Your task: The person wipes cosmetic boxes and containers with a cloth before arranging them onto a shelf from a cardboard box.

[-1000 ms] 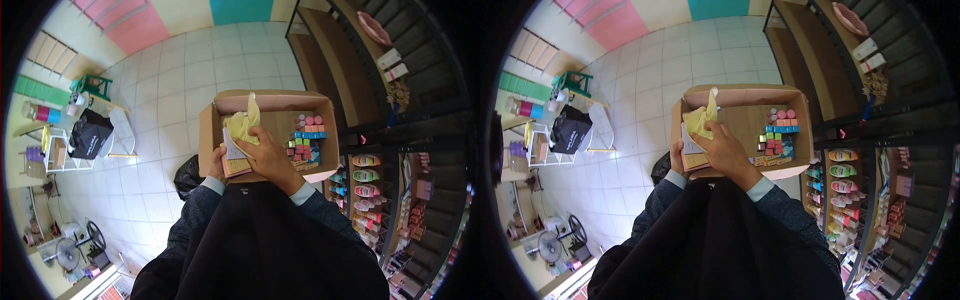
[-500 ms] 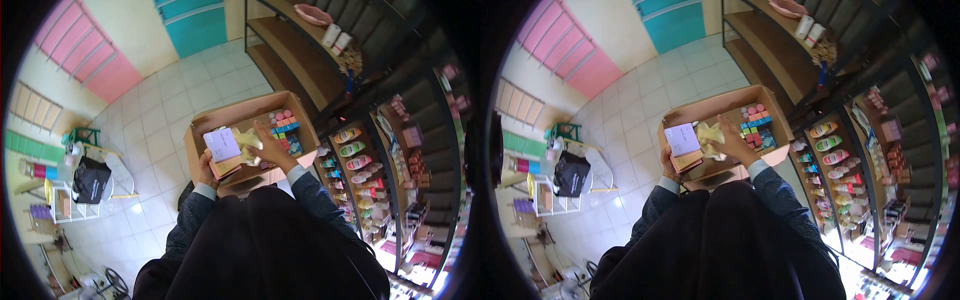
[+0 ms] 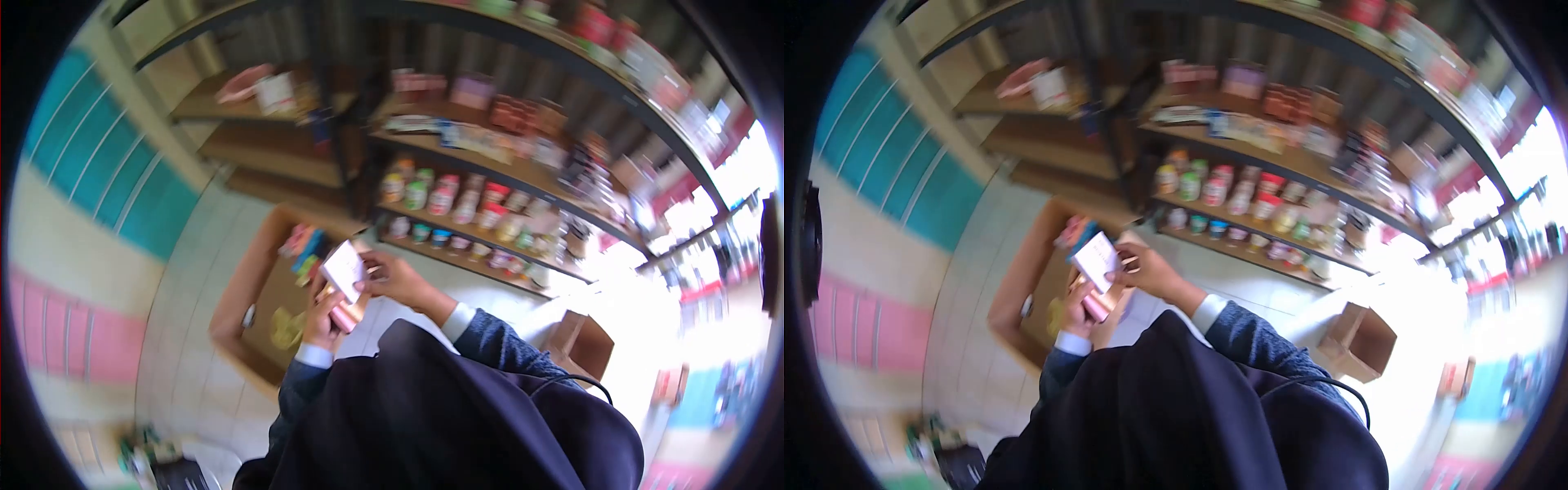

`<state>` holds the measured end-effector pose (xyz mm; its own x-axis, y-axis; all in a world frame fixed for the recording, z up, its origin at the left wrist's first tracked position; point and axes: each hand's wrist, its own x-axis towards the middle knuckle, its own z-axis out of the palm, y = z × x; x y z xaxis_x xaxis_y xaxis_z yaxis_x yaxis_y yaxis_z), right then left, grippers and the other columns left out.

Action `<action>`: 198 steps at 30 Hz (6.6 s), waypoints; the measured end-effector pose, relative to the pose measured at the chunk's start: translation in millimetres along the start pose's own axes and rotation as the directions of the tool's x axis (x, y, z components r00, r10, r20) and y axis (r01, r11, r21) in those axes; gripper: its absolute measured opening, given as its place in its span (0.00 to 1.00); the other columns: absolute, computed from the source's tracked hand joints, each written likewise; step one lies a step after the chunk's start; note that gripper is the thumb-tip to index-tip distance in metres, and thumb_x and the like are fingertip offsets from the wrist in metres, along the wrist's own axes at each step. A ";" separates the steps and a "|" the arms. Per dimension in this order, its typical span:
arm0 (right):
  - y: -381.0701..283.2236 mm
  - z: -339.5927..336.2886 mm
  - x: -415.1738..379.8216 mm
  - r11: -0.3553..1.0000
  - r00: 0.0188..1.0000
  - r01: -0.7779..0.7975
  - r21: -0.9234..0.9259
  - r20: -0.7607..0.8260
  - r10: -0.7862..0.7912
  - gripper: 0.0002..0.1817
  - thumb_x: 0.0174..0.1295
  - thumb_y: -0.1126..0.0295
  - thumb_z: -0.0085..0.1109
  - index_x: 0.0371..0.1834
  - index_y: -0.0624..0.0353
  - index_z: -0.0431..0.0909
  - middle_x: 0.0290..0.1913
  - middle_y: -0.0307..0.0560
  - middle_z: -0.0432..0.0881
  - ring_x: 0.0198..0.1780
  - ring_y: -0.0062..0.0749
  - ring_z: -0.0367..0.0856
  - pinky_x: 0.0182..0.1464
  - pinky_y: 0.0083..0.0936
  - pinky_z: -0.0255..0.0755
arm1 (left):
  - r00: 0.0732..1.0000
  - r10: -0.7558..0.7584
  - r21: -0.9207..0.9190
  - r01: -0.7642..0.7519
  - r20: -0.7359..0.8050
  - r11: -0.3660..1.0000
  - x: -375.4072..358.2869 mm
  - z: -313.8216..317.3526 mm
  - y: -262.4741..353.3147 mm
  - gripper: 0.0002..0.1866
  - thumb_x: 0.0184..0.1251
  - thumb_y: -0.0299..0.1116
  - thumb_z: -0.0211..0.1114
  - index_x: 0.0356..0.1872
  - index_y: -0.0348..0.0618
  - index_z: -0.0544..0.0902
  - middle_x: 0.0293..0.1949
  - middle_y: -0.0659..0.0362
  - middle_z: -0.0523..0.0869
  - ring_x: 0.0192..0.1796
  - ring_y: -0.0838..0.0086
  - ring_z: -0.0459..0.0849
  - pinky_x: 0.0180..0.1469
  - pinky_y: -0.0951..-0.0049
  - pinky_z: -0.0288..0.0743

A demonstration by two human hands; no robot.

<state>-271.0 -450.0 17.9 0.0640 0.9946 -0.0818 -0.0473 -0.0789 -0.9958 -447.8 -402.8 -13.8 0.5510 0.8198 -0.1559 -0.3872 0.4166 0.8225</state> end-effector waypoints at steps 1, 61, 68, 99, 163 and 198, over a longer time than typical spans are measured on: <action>0.8 -22.2 -16.6 0.995 0.997 -0.062 0.080 -0.031 0.064 0.32 0.47 0.64 0.70 0.54 0.65 0.68 0.45 0.50 0.77 0.44 0.31 0.77 0.42 0.25 0.75 | 0.993 -0.029 -0.028 0.032 0.111 0.999 4.2 15.2 -14.4 0.35 0.47 0.33 0.64 0.61 0.40 0.63 0.51 0.53 0.74 0.53 0.67 0.75 0.52 0.69 0.72; 63.0 -742.5 -193.0 0.040 0.900 -0.324 -0.945 -0.321 -0.296 0.09 0.50 0.73 0.48 0.28 0.62 0.78 0.46 0.56 0.74 0.46 0.49 0.72 0.46 0.34 0.71 | 0.911 -0.354 -0.226 0.398 0.212 0.889 85.9 466.8 -289.2 0.34 0.50 0.42 0.60 0.61 0.46 0.62 0.57 0.51 0.67 0.59 0.60 0.67 0.60 0.57 0.64; 60.9 -742.0 -199.8 0.176 0.839 -0.336 -0.925 -0.379 -0.389 0.09 0.51 0.73 0.47 0.28 0.61 0.78 0.44 0.55 0.74 0.45 0.46 0.72 0.47 0.32 0.70 | 0.891 -0.347 -0.191 0.410 0.293 0.892 95.7 480.9 -294.2 0.35 0.51 0.43 0.60 0.62 0.45 0.62 0.58 0.50 0.67 0.61 0.59 0.66 0.61 0.56 0.62; -37.5 -615.8 -285.5 0.742 0.925 0.208 -0.637 -0.118 -0.360 0.47 0.34 0.53 0.73 0.59 0.63 0.63 0.52 0.58 0.71 0.53 0.49 0.71 0.56 0.34 0.66 | 0.606 -0.554 -0.084 0.714 0.571 0.695 133.5 576.9 -323.9 0.32 0.64 0.55 0.50 0.60 0.41 0.61 0.49 0.51 0.74 0.52 0.67 0.77 0.52 0.63 0.74; 32.7 -742.0 -236.1 0.182 0.752 -0.307 -0.934 -0.355 -0.555 0.14 0.46 0.72 0.60 0.39 0.58 0.77 0.42 0.49 0.76 0.44 0.43 0.75 0.43 0.31 0.73 | 0.772 -0.505 -0.425 0.634 0.385 0.646 101.6 532.7 -343.8 0.26 0.58 0.63 0.51 0.52 0.61 0.73 0.47 0.48 0.74 0.44 0.55 0.76 0.49 0.55 0.71; 33.4 -778.5 -252.5 0.932 0.678 0.057 0.357 -0.699 0.226 0.18 0.61 0.66 0.53 0.51 0.64 0.66 0.38 0.46 0.77 0.37 0.29 0.79 0.35 0.22 0.78 | 0.777 -0.502 -0.427 0.628 0.379 0.650 100.0 533.7 -341.5 0.26 0.61 0.60 0.51 0.54 0.57 0.72 0.52 0.50 0.72 0.48 0.61 0.74 0.51 0.55 0.70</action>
<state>487.3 -756.4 -27.5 0.7298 0.6092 -0.3103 -0.3966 0.0075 -0.9180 134.1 -672.8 -18.4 0.9027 0.2791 -0.3273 -0.2213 0.9539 0.2029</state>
